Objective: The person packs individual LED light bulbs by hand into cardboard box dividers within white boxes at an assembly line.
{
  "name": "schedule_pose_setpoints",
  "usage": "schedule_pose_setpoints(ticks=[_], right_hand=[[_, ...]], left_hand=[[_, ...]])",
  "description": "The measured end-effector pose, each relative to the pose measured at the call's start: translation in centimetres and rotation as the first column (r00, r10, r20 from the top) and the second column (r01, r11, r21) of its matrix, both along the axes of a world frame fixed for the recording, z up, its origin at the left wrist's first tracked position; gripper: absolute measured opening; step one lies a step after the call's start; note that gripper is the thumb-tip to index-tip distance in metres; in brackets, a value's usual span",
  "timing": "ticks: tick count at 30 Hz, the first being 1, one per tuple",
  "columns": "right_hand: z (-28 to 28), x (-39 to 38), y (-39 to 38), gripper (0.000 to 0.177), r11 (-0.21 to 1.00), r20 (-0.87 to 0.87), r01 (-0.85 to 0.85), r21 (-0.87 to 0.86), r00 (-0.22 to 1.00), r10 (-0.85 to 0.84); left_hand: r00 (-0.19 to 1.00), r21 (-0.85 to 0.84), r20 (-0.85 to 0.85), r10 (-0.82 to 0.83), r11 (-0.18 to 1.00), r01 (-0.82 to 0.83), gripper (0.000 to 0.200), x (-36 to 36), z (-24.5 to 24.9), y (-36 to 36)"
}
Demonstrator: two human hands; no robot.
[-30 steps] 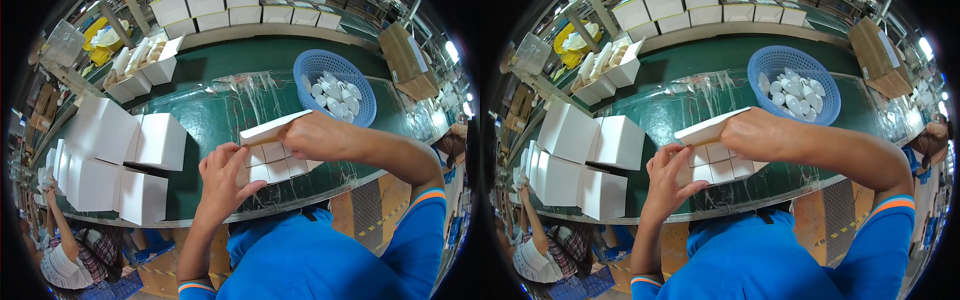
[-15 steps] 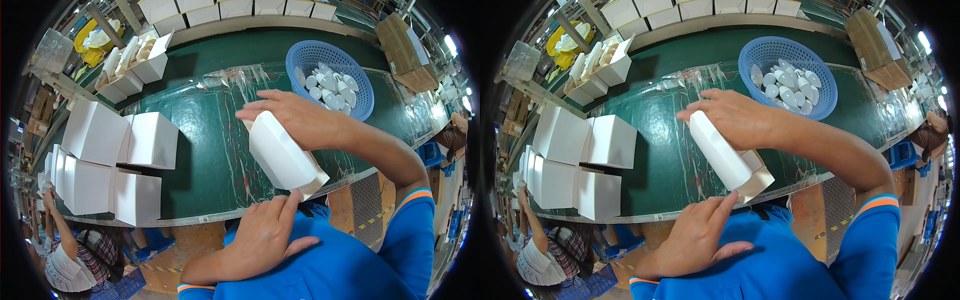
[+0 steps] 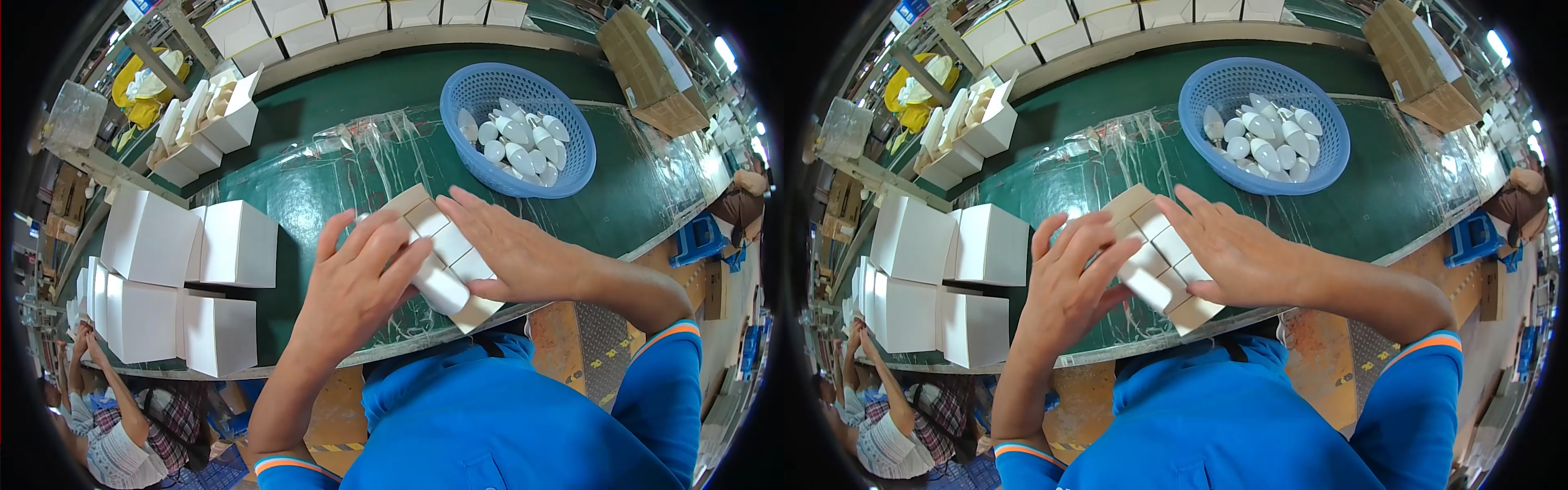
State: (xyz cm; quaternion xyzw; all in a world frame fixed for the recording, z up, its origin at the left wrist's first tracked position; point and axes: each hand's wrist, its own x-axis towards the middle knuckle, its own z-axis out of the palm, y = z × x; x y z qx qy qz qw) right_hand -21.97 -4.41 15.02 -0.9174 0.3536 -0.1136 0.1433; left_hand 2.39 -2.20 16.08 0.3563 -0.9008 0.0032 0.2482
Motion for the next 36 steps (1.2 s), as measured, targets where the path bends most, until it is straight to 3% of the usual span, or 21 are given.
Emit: schedule_pose_setpoints(ticks=[1,2,3,6,7,10,11,15,17,20,22,23,24,26,27,28,29,30,31,34,36], right_hand=[[0.1,-0.4,0.1,0.095,0.987,0.045,0.033,0.158,0.998,-0.040],[0.3,-0.6,0.2,0.094,0.948,0.083,0.054,0.315,0.993,-0.084],[2.5,0.3,-0.4,0.092,0.817,-0.099,0.217,0.534,0.976,-0.194],[1.9,0.0,-2.4,0.090,0.841,-0.138,0.110,0.531,0.990,-0.042],[2.3,0.3,-2.7,0.074,0.880,-0.093,0.084,0.467,0.995,-0.046],[1.2,1.2,-4.7,0.058,0.954,-0.098,0.015,0.300,0.995,0.015],[0.7,1.5,-4.6,0.038,0.990,-0.046,-0.024,0.137,0.999,0.030],[0.4,2.3,-3.8,0.027,0.986,-0.177,-0.131,-0.101,0.978,0.112],[-0.7,1.7,-3.0,0.015,0.969,-0.035,-0.101,-0.224,0.995,0.096],[-0.2,1.1,-2.2,0.015,0.962,-0.054,-0.049,-0.269,0.998,0.035],[-0.3,1.0,-2.1,0.014,0.961,-0.065,-0.038,-0.275,0.998,0.021],[-0.2,0.9,-2.0,0.013,0.960,-0.074,-0.031,-0.278,0.997,0.011],[-0.2,0.9,-2.0,0.013,0.960,-0.079,-0.026,-0.280,0.997,0.004],[0.0,1.1,-2.0,0.011,0.967,-0.131,-0.035,-0.252,0.991,0.002],[0.0,1.2,-2.1,0.011,0.967,-0.133,-0.038,-0.251,0.991,0.005],[0.1,1.3,-2.2,0.010,0.967,-0.165,-0.047,-0.250,0.986,0.005],[0.3,1.5,-2.2,0.009,0.967,-0.196,-0.057,-0.249,0.981,0.007],[0.4,1.6,-2.3,0.009,0.966,-0.195,-0.060,-0.250,0.981,0.011],[0.5,1.7,-2.3,0.010,0.969,-0.235,-0.065,-0.237,0.972,0.007],[0.8,2.0,-1.9,0.016,0.971,-0.267,-0.048,-0.236,0.963,-0.018],[0.7,2.5,-2.1,0.016,0.955,-0.167,-0.078,-0.285,0.985,0.031]], left_hand=[[1.000,0.002,0.003,-0.003,1.000,0.003,0.054,0.4,-0.7,0.2],[1.000,-0.081,-0.010,0.023,0.996,-0.024,0.039,0.9,-1.8,0.6],[0.999,-0.165,-0.025,0.048,0.985,-0.051,0.024,1.2,-2.5,1.1],[0.995,-0.168,0.014,0.100,0.981,-0.096,0.024,0.7,-3.6,4.5],[0.995,-0.165,0.017,0.102,0.981,-0.098,0.024,0.2,-3.9,5.8],[0.983,-0.121,0.116,0.143,0.984,-0.129,0.028,-2.8,-4.6,8.0],[0.992,-0.019,0.024,0.126,0.992,-0.126,0.030,-3.9,-4.5,7.8],[0.986,0.200,-0.139,0.094,0.978,-0.065,0.043,-3.8,-3.6,7.4],[0.980,0.210,-0.170,0.102,0.975,-0.065,0.045,-2.8,-4.3,7.3],[0.975,0.128,-0.190,0.112,0.988,-0.088,0.057,-2.0,-5.8,6.5],[0.926,0.037,-0.238,0.294,0.955,-0.294,0.085,-2.6,-6.2,6.0],[0.888,0.084,-0.290,0.357,0.934,-0.348,0.109,-2.7,-7.0,6.0],[0.889,0.083,-0.294,0.351,0.936,-0.342,0.109,-2.7,-8.3,5.6],[0.757,-0.095,-0.560,0.335,0.882,-0.461,0.124,-2.3,-10.7,5.0],[0.729,0.139,-0.520,0.446,0.886,-0.442,0.130,-2.0,-10.4,5.4],[0.726,0.141,-0.520,0.450,0.883,-0.447,0.130,-2.0,-10.8,5.0],[0.537,0.470,-0.700,0.471,0.870,-0.149,0.134,-2.0,-11.8,3.9],[0.302,0.625,-0.775,0.555,0.741,0.245,0.137,-1.9,-12.7,3.1],[0.302,0.624,-0.776,0.553,0.743,0.242,0.137,-1.8,-13.4,2.7],[0.637,0.806,-0.585,0.502,0.445,0.390,0.138,0.4,-14.5,0.8],[0.749,0.735,-0.562,0.350,0.626,0.260,0.137,0.7,-14.6,-0.1]])
